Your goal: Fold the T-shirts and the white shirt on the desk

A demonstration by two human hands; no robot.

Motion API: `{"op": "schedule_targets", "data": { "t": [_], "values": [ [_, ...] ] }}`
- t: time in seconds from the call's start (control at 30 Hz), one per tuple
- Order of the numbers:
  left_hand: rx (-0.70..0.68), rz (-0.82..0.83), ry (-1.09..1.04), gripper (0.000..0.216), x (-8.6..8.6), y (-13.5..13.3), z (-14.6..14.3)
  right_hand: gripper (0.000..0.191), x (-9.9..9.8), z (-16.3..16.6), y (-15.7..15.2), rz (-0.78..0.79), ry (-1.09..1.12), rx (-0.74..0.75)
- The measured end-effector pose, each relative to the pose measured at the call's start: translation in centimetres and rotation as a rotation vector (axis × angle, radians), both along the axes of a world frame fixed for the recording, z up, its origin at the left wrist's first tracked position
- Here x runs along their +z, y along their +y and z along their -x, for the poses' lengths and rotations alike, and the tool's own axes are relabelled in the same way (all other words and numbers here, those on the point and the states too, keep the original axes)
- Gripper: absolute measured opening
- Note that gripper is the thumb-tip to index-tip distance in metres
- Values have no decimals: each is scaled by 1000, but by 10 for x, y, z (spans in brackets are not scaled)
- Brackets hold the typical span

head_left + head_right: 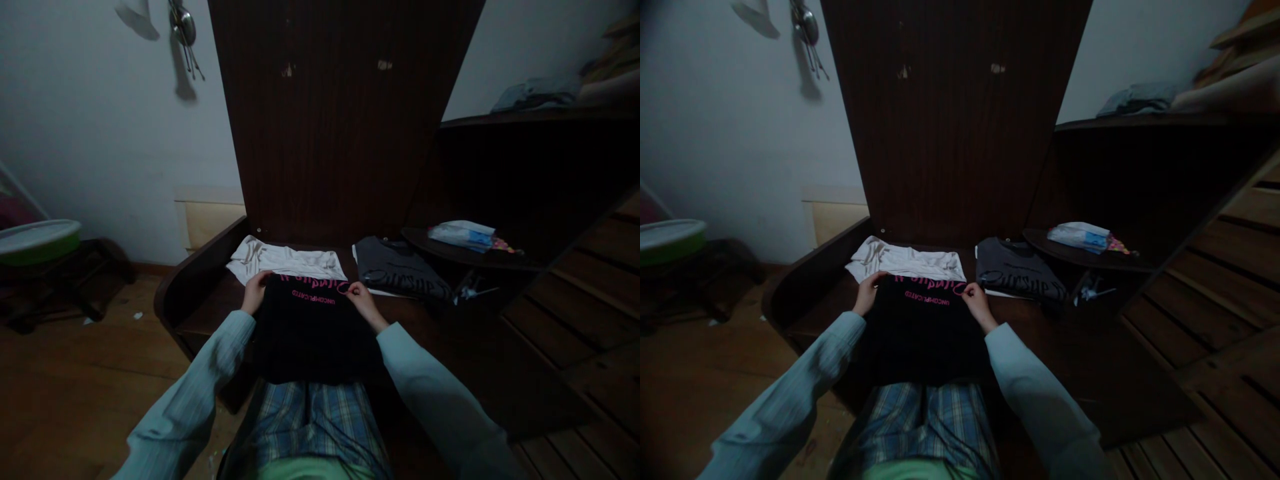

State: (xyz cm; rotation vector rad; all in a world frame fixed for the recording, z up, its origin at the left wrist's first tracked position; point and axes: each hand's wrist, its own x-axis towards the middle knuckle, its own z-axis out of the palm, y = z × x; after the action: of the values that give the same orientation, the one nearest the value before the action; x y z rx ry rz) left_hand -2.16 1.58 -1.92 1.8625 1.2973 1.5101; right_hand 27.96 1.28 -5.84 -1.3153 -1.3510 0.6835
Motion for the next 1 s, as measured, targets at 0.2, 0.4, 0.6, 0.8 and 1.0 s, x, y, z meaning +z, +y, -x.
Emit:
{"op": "schedule_targets", "data": {
  "t": [0.2, 0.4, 0.6, 0.8, 1.0],
  "values": [
    [-7, -183, 198, 21, 6, -13, -2, 8, 1, 2, -1, -18, -11, -17],
    [68, -92, 200, 11, 4, -11, -2, 9, 2, 3, -4, -23, -27, -31],
    [238, -76, 107, 2, 3, -7, -1, 9, 3, 3, -4, -14, -26, -25],
    [200, -105, 102, 5, 3, -8, 1, 8, 3, 3, -4, -19, -23, -28],
    [144, -177, 164, 10, 0, -8, 1, 9, 3, 3, -4, -25, -18, -26]
  ]
}}
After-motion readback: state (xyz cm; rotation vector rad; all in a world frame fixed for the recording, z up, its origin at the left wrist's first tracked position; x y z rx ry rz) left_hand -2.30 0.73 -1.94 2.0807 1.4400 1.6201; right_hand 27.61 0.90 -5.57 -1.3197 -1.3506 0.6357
